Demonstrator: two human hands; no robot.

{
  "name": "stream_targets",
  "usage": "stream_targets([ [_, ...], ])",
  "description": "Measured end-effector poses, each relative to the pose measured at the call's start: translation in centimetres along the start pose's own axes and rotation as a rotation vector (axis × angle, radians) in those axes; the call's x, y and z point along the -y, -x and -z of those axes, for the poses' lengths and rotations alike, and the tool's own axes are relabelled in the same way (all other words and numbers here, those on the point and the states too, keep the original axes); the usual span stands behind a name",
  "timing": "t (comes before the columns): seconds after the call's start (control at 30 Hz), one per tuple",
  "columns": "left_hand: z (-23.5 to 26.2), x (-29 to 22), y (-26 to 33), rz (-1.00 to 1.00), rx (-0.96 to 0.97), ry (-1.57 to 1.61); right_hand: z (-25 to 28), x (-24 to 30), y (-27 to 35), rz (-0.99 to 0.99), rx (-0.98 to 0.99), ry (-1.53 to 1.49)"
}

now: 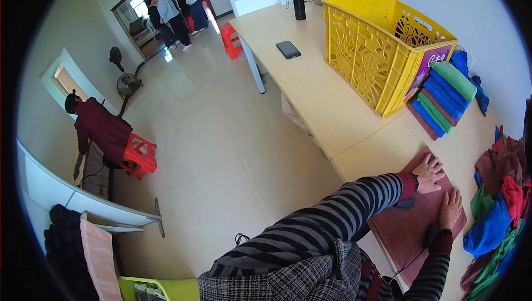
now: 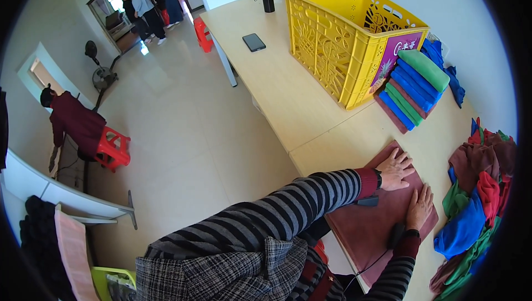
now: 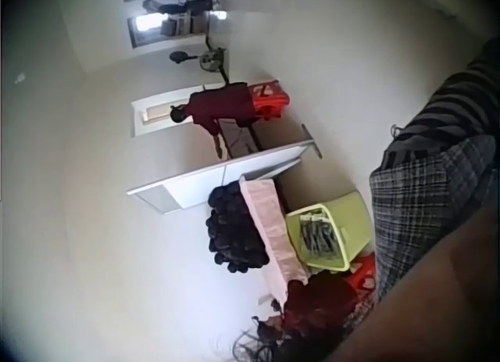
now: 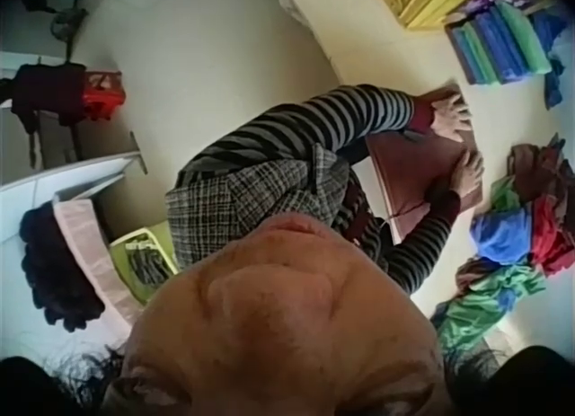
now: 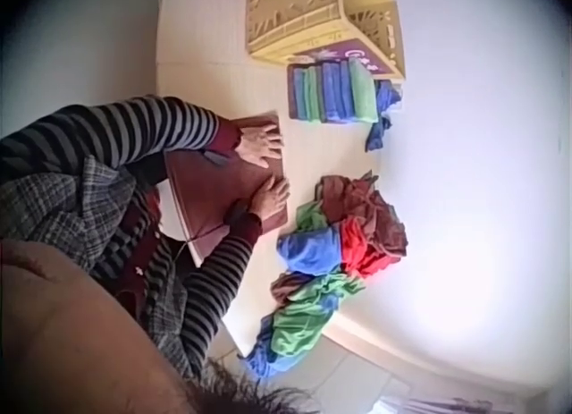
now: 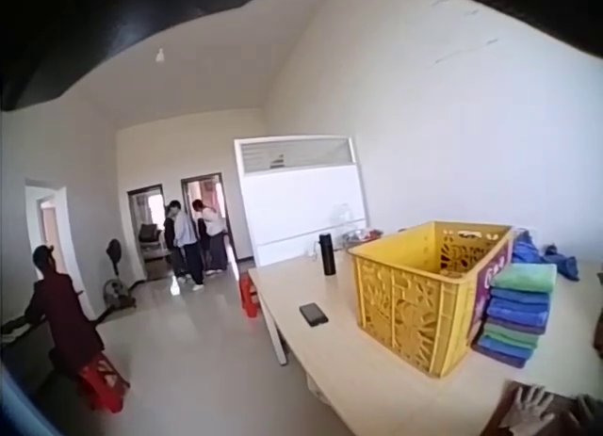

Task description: The person folds a green cloth by hand, places it on a stack, and then picks up a brown cloth. They spread the brown cloth flat on the table and fold it into a smaller square.

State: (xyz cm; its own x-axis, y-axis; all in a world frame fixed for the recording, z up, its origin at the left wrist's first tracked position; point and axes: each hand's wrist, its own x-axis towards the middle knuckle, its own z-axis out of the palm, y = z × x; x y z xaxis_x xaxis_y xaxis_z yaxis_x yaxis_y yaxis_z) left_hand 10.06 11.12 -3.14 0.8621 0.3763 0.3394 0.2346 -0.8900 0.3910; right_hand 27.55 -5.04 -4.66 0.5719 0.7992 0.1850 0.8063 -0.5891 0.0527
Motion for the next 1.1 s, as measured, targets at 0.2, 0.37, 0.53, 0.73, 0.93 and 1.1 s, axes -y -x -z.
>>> stream_targets([
  [0.2,1.6,1.5,0.4,0.119,0.000,-0.035,-0.8,-4.7,0.9,-0.077,-0.018,0.027],
  [0.37,3.5,2.4,1.1,0.229,0.070,0.000,-2.9,-9.0,2.2,-0.135,-0.053,0.051],
  [0.53,4.7,4.2,2.3,0.285,0.078,-0.032,-2.7,-10.2,4.0,-0.177,-0.073,-0.006],
  [0.73,5.9,4.8,3.8,0.291,0.078,-0.082,-2.3,-12.2,7.1,-0.148,-0.101,-0.046],
  [0.93,6.4,2.0,7.5,0.194,0.088,-0.190,0.7,-10.3,10.7,-0.120,-0.136,-0.036],
  [1.1,6.3,-6.2,13.3,-0.131,0.188,-0.055,10.5,5.9,16.7,0.107,-0.185,-0.258],
])
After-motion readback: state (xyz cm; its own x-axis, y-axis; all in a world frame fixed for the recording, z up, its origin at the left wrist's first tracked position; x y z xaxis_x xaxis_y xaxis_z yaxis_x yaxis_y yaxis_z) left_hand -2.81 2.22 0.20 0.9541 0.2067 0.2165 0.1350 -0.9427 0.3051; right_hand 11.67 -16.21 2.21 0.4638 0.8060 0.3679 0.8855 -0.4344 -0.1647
